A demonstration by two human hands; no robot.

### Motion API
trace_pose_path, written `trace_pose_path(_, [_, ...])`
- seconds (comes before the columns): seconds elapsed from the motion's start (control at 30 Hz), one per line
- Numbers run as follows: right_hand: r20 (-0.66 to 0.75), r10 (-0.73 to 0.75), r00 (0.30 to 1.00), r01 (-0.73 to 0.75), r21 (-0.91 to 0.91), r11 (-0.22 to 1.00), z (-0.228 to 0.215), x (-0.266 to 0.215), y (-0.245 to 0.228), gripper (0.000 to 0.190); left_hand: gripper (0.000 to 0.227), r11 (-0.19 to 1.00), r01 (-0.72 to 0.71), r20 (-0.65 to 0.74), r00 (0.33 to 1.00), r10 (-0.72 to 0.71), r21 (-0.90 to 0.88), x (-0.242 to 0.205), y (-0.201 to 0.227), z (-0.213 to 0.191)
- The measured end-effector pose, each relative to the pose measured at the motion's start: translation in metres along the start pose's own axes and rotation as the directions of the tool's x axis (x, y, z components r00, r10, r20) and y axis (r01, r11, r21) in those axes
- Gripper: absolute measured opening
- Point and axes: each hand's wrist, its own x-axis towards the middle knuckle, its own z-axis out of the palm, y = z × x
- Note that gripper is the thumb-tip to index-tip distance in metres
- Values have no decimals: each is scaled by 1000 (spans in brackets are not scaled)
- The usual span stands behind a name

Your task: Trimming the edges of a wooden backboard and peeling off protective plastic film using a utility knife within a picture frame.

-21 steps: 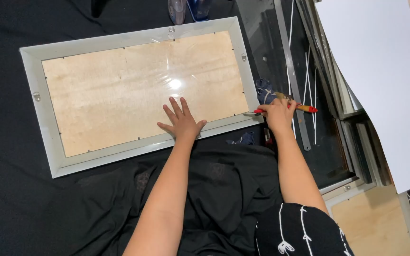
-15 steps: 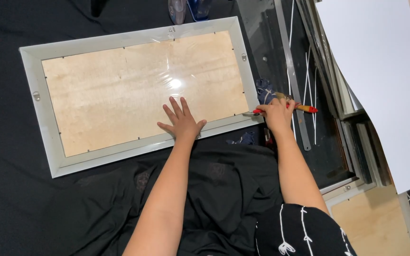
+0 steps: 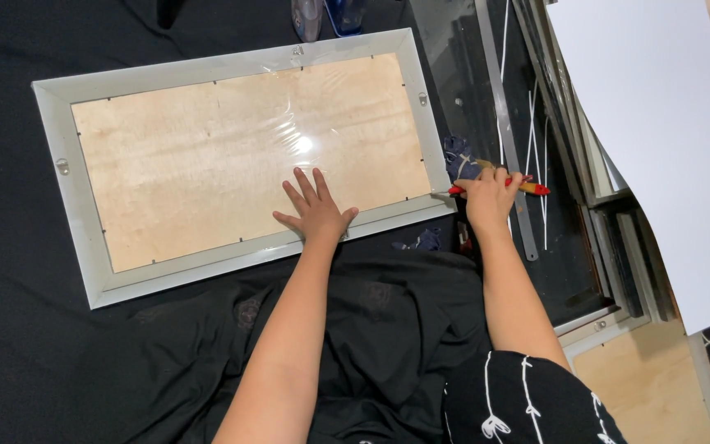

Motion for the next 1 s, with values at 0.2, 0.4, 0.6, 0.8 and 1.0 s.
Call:
trace_pose_path(0.2, [-54, -6, 999, 8, 52, 999, -2, -3, -3, 18, 108, 1000, -8, -2, 1000, 8, -7, -3, 0, -3])
trace_pose_path(0.4, [28, -56, 998, 49, 200, 978, -26, -11, -19, 19, 107, 1000, -9, -3, 1000, 9, -5, -5, 0, -3])
trace_pose_path(0.6, [36, -68, 997, 60, 204, 977, -2, -4, -18, 18, 106, 1000, -22, 8, 1000, 22, -17, -8, -1, -6])
trace_pose_path(0.8, [45, -75, 996, 66, 180, 981, 3, 0, -25, 18, 107, 998, -27, 32, 999, 29, -48, -6, -4, -7])
trace_pose_path(1.0, [17, -65, 998, 61, 185, 981, 1, -2, -21, 19, 108, 998, -15, 91, 996, 21, -67, 7, -11, 1])
